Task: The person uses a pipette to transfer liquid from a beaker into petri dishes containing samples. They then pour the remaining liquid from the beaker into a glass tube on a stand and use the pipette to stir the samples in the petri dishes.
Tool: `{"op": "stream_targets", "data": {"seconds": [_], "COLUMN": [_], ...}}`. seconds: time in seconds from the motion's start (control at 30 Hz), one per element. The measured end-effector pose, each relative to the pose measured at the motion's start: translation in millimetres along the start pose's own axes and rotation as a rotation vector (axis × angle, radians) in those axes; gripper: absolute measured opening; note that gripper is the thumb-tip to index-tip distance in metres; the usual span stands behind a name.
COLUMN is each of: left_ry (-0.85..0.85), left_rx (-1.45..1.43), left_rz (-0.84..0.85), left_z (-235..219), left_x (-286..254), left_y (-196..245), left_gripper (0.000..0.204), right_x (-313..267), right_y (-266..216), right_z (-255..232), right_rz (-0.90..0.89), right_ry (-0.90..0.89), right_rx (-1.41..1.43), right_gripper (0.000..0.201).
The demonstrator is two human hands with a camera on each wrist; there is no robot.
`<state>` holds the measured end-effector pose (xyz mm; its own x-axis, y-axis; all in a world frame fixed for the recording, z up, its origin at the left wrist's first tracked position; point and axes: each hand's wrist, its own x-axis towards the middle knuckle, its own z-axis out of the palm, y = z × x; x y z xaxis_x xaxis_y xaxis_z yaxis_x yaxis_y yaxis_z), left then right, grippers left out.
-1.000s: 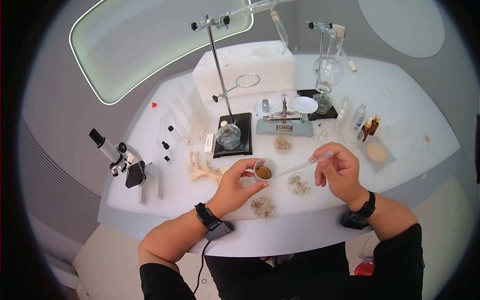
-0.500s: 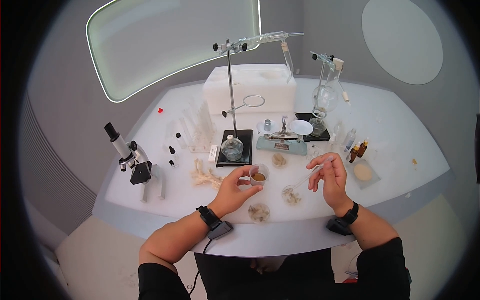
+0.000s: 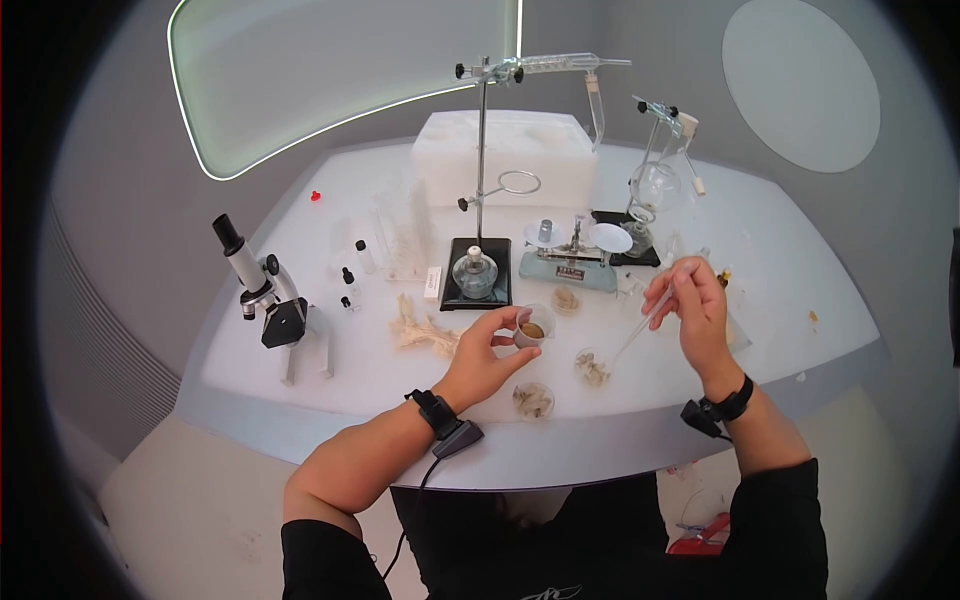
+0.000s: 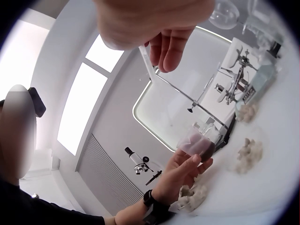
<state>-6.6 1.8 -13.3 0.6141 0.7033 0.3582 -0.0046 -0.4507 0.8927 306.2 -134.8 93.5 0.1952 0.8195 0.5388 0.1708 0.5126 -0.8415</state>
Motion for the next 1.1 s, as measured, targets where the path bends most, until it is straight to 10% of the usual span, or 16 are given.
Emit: {"op": "stream_targets", "data": {"seconds": [0.33, 0.53, 0.67, 0.87, 1.1], "left_ry": [0.060, 0.070, 0.085, 0.073, 0.011], "left_rx": [0.007, 0.005, -0.003, 0.065, 0.202], "left_rz": [0.080, 0.087, 0.076, 0.082, 0.043], "left_z": [-2, -1, -3, -3, -5], "left_x": [1, 1, 3, 4, 2], "left_y": [5, 0, -2, -11, -14], "left_gripper": [0.064, 0.064, 0.064, 0.059, 0.055], "right_x": [-20, -41, -23, -56, -75], "right_y": [-14, -58, -38, -51, -32], "right_z": [31, 93, 76, 90, 78], "right_rz": [0.222, 0.373, 0.256, 0.482, 0.305], "right_ry": [-0.055, -0.288, -0.083, -0.434, -0.131], "right_rx": [0.027, -0.484, -0.366, -0.442, 0.045], "right_gripper": [0.009, 0.021, 0.025, 0.026, 0.040]}}
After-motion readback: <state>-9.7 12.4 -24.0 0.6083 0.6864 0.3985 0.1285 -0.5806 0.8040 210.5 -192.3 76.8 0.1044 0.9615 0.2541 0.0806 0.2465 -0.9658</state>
